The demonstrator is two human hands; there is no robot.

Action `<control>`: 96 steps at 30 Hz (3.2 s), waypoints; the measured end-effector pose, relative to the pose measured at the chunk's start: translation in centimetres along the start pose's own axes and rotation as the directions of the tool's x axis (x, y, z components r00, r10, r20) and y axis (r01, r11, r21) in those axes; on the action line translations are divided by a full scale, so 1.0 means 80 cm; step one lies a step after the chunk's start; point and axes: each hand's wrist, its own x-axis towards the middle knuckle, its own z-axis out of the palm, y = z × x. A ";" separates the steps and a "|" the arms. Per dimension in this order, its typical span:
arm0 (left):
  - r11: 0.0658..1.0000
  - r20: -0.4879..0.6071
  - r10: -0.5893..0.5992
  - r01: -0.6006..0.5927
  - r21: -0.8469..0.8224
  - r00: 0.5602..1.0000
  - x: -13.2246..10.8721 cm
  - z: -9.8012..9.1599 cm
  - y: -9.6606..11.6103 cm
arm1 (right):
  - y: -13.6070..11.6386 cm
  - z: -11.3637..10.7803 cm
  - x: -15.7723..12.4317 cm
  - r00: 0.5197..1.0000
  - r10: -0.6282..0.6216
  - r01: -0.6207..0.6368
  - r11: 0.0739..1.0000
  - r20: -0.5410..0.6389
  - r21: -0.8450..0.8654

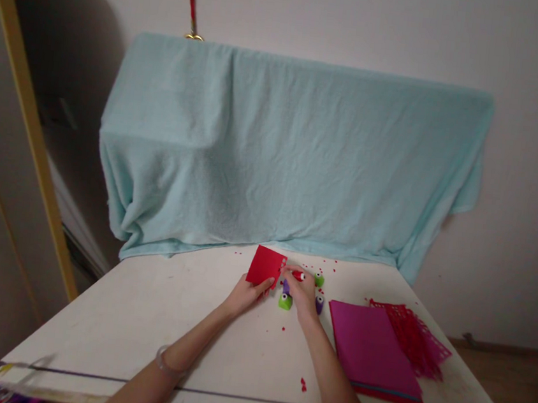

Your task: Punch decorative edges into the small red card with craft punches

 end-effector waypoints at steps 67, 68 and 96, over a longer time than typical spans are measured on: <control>0.977 -0.236 0.144 -0.101 0.186 0.961 0.001 -0.011 0.019 | 0.008 0.019 -0.001 0.963 -0.046 -0.023 0.968 0.267 0.248; 0.978 -0.241 0.143 -0.100 0.182 0.960 0.001 -0.011 0.018 | 0.007 0.019 -0.001 0.962 -0.045 -0.024 0.968 0.268 0.248; 0.994 -0.164 0.083 -0.069 0.087 0.983 -0.008 -0.005 0.033 | 0.000 0.021 -0.008 0.946 0.072 -0.129 0.978 0.316 0.165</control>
